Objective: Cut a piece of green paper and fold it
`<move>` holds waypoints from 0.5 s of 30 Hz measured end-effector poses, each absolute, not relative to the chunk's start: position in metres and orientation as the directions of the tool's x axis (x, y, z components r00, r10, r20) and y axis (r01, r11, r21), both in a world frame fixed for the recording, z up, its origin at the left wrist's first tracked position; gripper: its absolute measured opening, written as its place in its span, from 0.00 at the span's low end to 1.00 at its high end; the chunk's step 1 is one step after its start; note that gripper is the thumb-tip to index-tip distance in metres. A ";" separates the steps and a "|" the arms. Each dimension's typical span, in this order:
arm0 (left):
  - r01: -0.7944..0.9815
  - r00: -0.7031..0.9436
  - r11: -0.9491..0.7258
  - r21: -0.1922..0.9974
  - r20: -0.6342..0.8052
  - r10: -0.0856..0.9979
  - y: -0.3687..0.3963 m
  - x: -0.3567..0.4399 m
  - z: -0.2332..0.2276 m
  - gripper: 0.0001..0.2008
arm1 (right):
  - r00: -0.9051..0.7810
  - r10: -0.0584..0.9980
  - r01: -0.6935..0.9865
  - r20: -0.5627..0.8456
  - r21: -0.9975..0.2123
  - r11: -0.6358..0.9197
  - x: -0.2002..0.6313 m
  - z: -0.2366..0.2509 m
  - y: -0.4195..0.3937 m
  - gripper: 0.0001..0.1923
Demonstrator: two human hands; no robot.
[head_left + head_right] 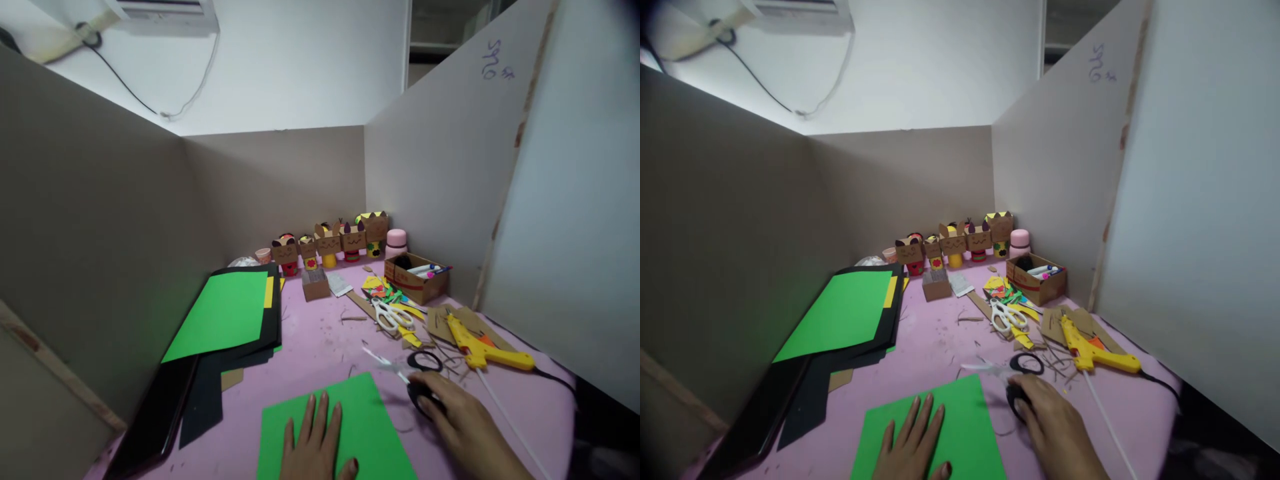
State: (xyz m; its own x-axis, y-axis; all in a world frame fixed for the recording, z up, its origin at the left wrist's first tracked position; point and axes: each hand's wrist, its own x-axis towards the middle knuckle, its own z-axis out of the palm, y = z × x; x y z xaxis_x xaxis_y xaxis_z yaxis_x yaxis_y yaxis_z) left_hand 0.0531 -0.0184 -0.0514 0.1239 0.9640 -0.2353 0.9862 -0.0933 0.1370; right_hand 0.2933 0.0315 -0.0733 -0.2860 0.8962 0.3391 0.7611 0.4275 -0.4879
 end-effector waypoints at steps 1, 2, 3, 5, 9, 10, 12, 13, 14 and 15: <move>0.983 0.139 -0.108 0.146 -0.224 0.965 -0.020 0.052 -0.051 0.31 | -0.305 0.898 0.745 0.317 -0.508 0.432 0.304 -0.078 0.021 0.15; 0.981 0.148 -0.118 0.151 -0.201 0.968 -0.022 0.052 -0.051 0.30 | -0.330 0.895 0.736 0.302 -0.512 0.444 0.313 -0.082 0.011 0.15; 0.980 0.153 -0.126 0.154 -0.176 0.973 -0.024 0.052 -0.053 0.30 | -0.362 0.886 0.732 0.289 -0.500 0.462 0.321 -0.084 0.002 0.15; 0.978 0.155 -0.132 0.160 -0.146 0.977 -0.028 0.051 -0.055 0.29 | -0.429 0.857 0.728 0.284 -0.453 0.515 0.333 -0.086 -0.010 0.16; 0.979 0.150 -0.119 0.168 -0.182 0.972 -0.030 0.053 -0.048 0.29 | -0.512 0.783 0.734 0.353 -0.294 0.613 0.339 -0.082 -0.017 0.18; 0.978 0.155 -0.121 0.168 -0.203 0.967 -0.028 0.054 -0.043 0.29 | -0.523 0.763 0.742 0.379 -0.238 0.627 0.338 -0.081 -0.016 0.17; 0.975 0.177 -0.140 0.170 -0.230 0.957 -0.024 0.059 -0.032 0.29 | -0.542 0.730 0.762 0.417 -0.123 0.636 0.335 -0.084 -0.012 0.14; 0.973 0.192 -0.154 0.173 -0.232 0.954 -0.021 0.062 -0.026 0.29 | -0.548 0.713 0.773 0.436 -0.062 0.632 0.333 -0.087 -0.010 0.14; 0.970 0.208 -0.170 0.177 -0.225 0.952 -0.017 0.066 -0.022 0.29 | -0.553 0.699 0.783 0.454 -0.003 0.621 0.330 -0.093 -0.007 0.14; 0.966 0.222 -0.184 0.182 -0.212 0.952 -0.012 0.070 -0.019 0.30 | -0.556 0.680 0.792 0.478 0.056 0.608 0.328 -0.100 -0.005 0.13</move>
